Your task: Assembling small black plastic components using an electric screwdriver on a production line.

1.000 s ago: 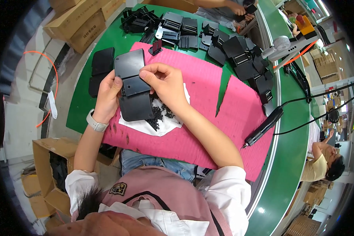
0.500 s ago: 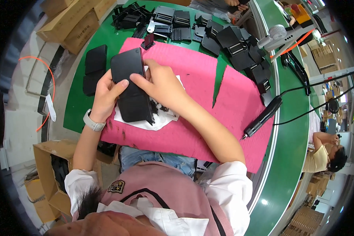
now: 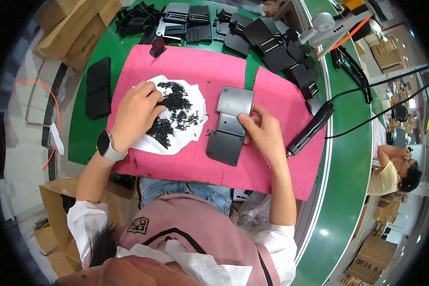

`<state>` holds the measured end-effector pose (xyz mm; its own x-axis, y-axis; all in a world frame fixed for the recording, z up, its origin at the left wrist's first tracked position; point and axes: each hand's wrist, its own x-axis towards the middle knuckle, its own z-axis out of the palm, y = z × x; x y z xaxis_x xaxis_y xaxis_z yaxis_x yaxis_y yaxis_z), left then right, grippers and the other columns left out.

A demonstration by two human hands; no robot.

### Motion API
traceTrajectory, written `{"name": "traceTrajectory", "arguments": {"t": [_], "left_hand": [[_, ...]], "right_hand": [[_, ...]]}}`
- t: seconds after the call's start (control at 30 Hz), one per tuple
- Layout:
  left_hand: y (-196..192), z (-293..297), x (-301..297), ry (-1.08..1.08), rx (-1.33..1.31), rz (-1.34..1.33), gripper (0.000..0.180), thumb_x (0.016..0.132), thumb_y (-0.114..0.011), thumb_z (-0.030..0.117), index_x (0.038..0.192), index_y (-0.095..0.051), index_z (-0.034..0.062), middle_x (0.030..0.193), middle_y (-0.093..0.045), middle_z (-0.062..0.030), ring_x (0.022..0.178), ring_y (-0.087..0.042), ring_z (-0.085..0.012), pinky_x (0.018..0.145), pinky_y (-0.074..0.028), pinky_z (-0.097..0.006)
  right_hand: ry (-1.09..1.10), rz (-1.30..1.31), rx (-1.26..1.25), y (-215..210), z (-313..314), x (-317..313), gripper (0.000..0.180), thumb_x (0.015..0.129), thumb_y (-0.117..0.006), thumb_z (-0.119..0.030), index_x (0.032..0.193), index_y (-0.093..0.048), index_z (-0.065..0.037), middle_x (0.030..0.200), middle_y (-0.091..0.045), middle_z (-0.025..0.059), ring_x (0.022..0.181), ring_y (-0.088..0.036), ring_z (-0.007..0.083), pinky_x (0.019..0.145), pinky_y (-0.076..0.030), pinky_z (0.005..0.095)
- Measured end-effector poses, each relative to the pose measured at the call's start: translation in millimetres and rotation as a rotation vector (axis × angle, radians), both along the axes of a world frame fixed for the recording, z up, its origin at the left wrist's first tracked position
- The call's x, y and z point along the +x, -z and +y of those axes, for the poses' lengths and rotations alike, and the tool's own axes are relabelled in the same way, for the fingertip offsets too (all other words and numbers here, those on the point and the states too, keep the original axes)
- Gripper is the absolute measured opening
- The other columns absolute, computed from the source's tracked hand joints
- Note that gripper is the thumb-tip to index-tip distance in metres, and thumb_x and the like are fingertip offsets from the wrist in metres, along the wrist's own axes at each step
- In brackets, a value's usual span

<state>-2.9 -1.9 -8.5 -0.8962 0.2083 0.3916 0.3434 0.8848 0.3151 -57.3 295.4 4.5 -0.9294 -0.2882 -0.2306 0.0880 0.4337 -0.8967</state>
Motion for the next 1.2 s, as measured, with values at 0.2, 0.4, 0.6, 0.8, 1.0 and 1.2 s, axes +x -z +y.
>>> {"name": "traceTrajectory", "arguments": {"t": [0.2, 0.4, 0.6, 0.8, 1.0, 1.2], "left_hand": [[4, 2, -1, -0.019, 0.137, 0.013, 0.010, 0.075, -0.067, 0.008, 0.079, -0.062, 0.0005, 0.079, -0.054, -0.0113, 0.079, -0.056, -0.0297, 0.069, -0.045, -0.040], [-1, 1, 0, -0.001, 0.223, 0.030, 0.009, 0.082, -0.063, 0.004, 0.088, -0.064, -0.0021, 0.081, -0.059, -0.0134, 0.073, -0.059, -0.0311, 0.065, -0.046, -0.036], [-11, 8, 0, -0.017, 0.433, -0.053, 0.008, 0.082, -0.064, 0.005, 0.085, -0.065, -0.0030, 0.076, -0.061, -0.0123, 0.064, -0.060, -0.0237, 0.058, -0.046, -0.031], [-19, 43, -7, 0.277, 0.566, -0.207, 0.008, 0.081, -0.062, 0.003, 0.085, -0.066, -0.0027, 0.075, -0.061, -0.0091, 0.063, -0.058, -0.0172, 0.059, -0.045, -0.027], [-18, 79, -10, 0.375, 0.764, -0.399, 0.009, 0.081, -0.063, 0.005, 0.086, -0.067, -0.0019, 0.075, -0.062, -0.0077, 0.062, -0.057, -0.0147, 0.060, -0.046, -0.026], [-20, 97, -7, 0.441, 0.761, -0.413, 0.010, 0.081, -0.064, 0.004, 0.088, -0.068, -0.0025, 0.078, -0.064, -0.0090, 0.067, -0.060, -0.0154, 0.063, -0.048, -0.026]], "right_hand": [[-0.016, 0.165, 0.250, -4, 1, 2, 0.041, 0.086, -0.064, -0.030, 0.106, -0.063, 0.005, 0.062, -0.061, 0.0099, 0.051, -0.060, 0.0171, 0.051, -0.046, 0.0298], [0.217, 0.581, 0.591, -14, 37, 0, 0.034, 0.081, -0.066, -0.036, 0.097, -0.068, -0.006, 0.065, -0.063, 0.0116, 0.059, -0.063, 0.0286, 0.057, -0.049, 0.0381], [0.645, 0.834, 1.291, -13, 108, -6, 0.056, 0.082, -0.060, -0.051, 0.112, -0.059, -0.004, 0.084, -0.067, 0.0120, 0.072, -0.065, 0.0330, 0.061, -0.050, 0.0420], [0.515, 0.526, 0.754, 20, 144, -53, 0.070, 0.068, -0.070, -0.046, 0.113, -0.051, 0.004, 0.083, -0.065, 0.0253, 0.078, -0.065, 0.0398, 0.071, -0.051, 0.0439], [0.259, 0.097, -0.559, -32, 82, -40, 0.055, 0.074, -0.057, -0.021, 0.122, -0.049, 0.003, 0.076, -0.057, 0.0124, 0.063, -0.057, 0.0246, 0.062, -0.047, 0.0343], [-0.238, 0.299, -1.165, -87, 8, -2, 0.049, 0.085, -0.050, -0.029, 0.121, -0.044, 0.003, 0.068, -0.054, 0.0118, 0.050, -0.053, 0.0206, 0.054, -0.047, 0.0363]]}}
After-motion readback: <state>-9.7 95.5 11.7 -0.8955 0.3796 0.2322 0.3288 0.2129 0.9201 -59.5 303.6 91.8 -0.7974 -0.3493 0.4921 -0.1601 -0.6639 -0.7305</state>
